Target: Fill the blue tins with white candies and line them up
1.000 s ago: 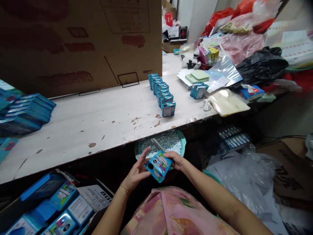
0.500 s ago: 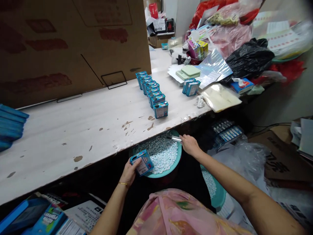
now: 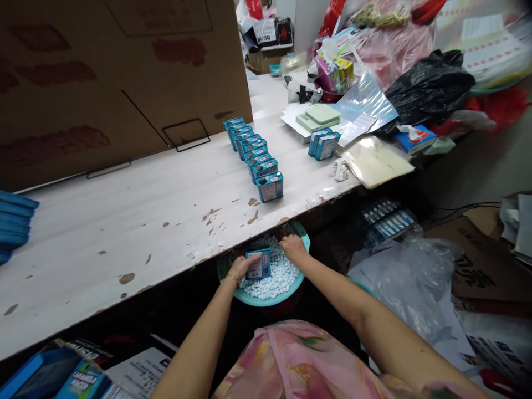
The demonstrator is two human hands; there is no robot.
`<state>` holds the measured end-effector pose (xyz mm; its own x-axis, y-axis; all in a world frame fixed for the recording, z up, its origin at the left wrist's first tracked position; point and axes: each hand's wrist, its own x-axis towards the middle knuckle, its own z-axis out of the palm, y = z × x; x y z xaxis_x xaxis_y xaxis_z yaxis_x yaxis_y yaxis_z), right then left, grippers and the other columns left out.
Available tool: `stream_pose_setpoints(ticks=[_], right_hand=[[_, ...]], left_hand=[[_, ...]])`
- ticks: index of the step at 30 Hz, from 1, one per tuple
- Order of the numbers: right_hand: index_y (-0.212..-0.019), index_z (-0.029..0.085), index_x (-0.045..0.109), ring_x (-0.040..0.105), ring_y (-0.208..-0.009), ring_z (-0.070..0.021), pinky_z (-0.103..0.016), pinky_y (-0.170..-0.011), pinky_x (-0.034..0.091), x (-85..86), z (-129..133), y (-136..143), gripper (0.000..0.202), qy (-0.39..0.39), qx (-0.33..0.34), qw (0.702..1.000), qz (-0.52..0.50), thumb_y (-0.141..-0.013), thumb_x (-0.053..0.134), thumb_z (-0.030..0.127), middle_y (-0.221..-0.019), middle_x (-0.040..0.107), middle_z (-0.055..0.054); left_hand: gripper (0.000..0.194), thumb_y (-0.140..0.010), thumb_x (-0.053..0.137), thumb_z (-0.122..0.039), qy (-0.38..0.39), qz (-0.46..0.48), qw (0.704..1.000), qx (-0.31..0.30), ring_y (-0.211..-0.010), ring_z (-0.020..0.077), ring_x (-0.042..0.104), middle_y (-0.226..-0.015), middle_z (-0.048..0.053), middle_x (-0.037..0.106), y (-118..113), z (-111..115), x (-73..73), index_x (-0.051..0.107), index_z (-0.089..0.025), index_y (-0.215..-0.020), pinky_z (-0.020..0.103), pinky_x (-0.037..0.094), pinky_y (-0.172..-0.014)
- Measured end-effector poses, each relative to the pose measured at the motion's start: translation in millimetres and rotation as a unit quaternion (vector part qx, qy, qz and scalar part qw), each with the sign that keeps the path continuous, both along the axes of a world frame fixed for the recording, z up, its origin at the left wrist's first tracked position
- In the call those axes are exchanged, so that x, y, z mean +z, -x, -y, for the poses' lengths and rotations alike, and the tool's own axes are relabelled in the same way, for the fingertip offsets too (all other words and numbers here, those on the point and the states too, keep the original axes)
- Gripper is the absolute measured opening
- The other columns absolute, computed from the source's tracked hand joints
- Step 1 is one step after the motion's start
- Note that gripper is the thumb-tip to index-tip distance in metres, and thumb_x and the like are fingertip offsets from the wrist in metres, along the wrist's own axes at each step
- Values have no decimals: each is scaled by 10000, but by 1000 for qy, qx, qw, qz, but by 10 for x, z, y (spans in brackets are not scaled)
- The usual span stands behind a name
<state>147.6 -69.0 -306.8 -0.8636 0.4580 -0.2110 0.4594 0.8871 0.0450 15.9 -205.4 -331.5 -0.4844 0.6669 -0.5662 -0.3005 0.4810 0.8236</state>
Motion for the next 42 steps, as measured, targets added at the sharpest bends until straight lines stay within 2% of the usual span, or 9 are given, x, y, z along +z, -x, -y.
stream_pose_setpoints(ticks=[3,7,12,15,21,26,30,34,42], right_hand=[[-1041,153,549,502,-872,-198,-295,-672,374,50,117,-175,318,9,49,999,-22,-826,317,128,-957,572,-123],[-1250,151,371,489,-878,-204,-304,-691,374,286,30,-473,428,7,60,998,-25,-831,287,123,-1010,545,-134],[-1076,165,523,529,-843,-200,-289,-700,377,560,-200,-679,344,32,17,998,44,-796,336,97,-933,578,-127],[-948,154,579,542,-884,-218,-304,-728,382,444,-109,-582,277,114,-22,992,48,-765,382,89,-937,592,-126],[-1080,220,532,519,-987,-194,-290,-782,381,-103,199,-140,339,229,-72,971,-15,-759,432,172,-1097,567,-60],[-1061,189,562,552,-897,-160,-235,-746,396,-214,57,-100,345,298,-81,950,-44,-722,529,249,-999,619,-31],[-1080,181,563,558,-851,-153,-235,-739,401,4,-122,-255,392,349,-70,930,-88,-688,561,194,-966,631,-18],[-1038,176,597,560,-816,-158,-241,-725,397,441,-176,-330,372,380,-25,914,-138,-667,568,166,-919,642,-22],[-988,233,613,563,-858,-200,-254,-700,391,1220,40,-91,329,220,73,973,-18,-661,570,241,-910,645,-30]], left_hand=[[435,-501,699,-402,-81,12,996,-23,-749,215,598,-764,66,653,-86,151,70,611,-119,-819,322,465,-703],[426,-520,718,-300,-149,22,988,42,-744,150,577,-795,-2,623,-95,461,209,555,-180,-895,270,446,-711],[390,-530,709,-335,-144,127,972,136,-685,161,588,-762,39,633,-63,594,243,564,-121,-822,312,453,-701],[418,-495,725,-330,-122,179,964,151,-679,173,594,-759,64,644,-141,509,182,575,-102,-812,347,454,-722],[386,-456,742,-300,-142,222,945,191,-622,137,573,-679,12,621,-374,263,170,558,-126,-748,332,452,-724],[367,-539,702,-311,-192,156,952,180,-681,112,551,-740,-29,591,-279,423,273,510,-179,-823,274,434,-712],[437,-543,696,-324,-162,-39,969,180,-731,129,534,-791,-22,569,-128,679,296,496,-201,-912,261,416,-709],[458,-496,715,-321,-121,-195,963,140,-730,153,519,-775,0,564,-117,690,307,533,-183,-893,256,399,-701],[414,-545,664,-324,-76,-312,947,13,-687,169,515,-733,1,582,-259,407,413,559,-207,-928,262,368,-651]])
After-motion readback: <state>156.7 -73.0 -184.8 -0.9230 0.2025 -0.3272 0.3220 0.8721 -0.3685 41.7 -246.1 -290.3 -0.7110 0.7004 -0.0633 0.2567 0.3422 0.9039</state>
